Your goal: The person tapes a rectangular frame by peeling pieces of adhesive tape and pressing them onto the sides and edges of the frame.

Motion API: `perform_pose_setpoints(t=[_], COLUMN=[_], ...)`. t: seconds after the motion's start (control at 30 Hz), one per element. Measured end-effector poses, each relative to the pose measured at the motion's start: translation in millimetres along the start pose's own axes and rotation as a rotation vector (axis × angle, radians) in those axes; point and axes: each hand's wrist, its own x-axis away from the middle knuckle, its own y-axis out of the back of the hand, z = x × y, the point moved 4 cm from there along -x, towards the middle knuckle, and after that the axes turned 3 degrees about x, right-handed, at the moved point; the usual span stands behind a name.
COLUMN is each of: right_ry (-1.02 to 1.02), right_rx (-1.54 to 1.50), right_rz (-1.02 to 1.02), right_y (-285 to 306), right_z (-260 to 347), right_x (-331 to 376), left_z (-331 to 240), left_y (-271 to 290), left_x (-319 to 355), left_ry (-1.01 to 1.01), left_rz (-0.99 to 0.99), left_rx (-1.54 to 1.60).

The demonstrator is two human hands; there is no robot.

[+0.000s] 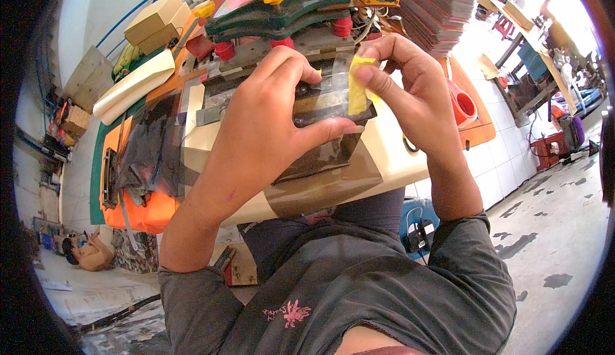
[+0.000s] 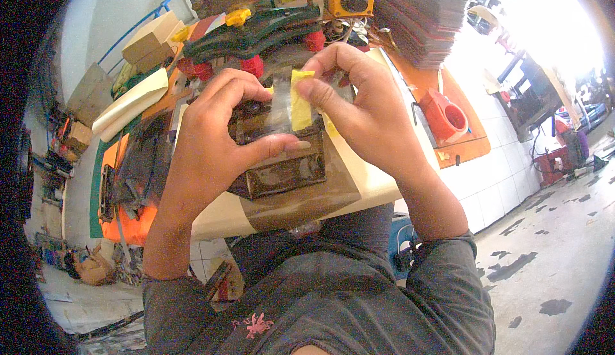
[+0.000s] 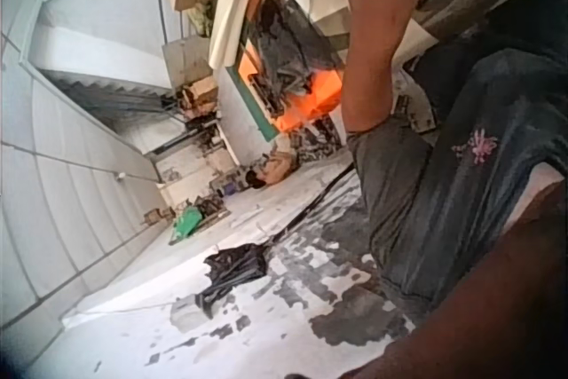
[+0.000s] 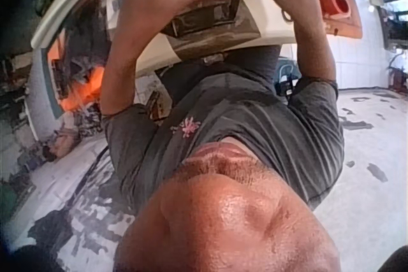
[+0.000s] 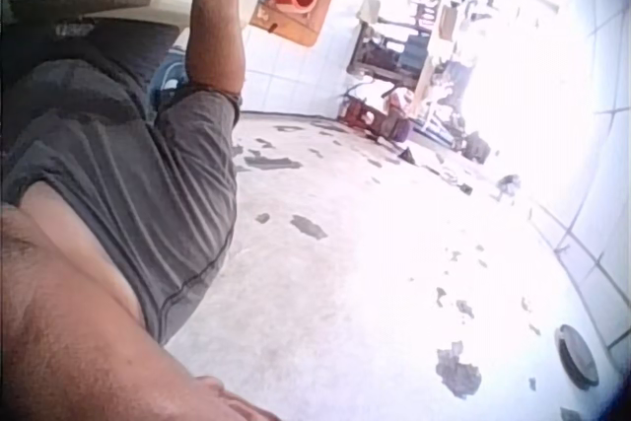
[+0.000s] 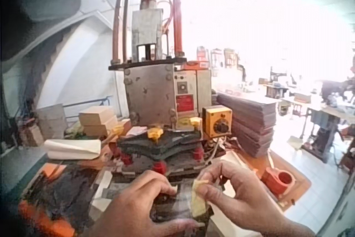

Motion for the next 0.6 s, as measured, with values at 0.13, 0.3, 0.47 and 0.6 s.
perform_pose_setpoints(t=[0.13, 0.3, 0.47, 0.6], right_ry=[-0.016, -0.11, -0.206, -0.202], right_rx=[-0.228, -0.503, -0.475, -0.39], right_rz=[-0.315, -0.141, 0.03, 0.123], right_y=[18.2, 29.1, 11.5, 2.5], right_z=[-13.3, 2.1, 6.9, 9.6], right_x=[-9.2, -6.6, 0.8, 2.2], left_z=[-5.2, -3.9, -2.4, -3.5], left_y=[0.2, 0.1, -0.4, 0.4], left_x=[2.6, 4.1, 1.9, 1.5], left_ry=[-0.077, -0.069, -0.09, -0.089], left_rz=[-0.04, -0.049, -0.047, -0.041], left_rx=[0.006, 0.018, -0.003, -0.004])
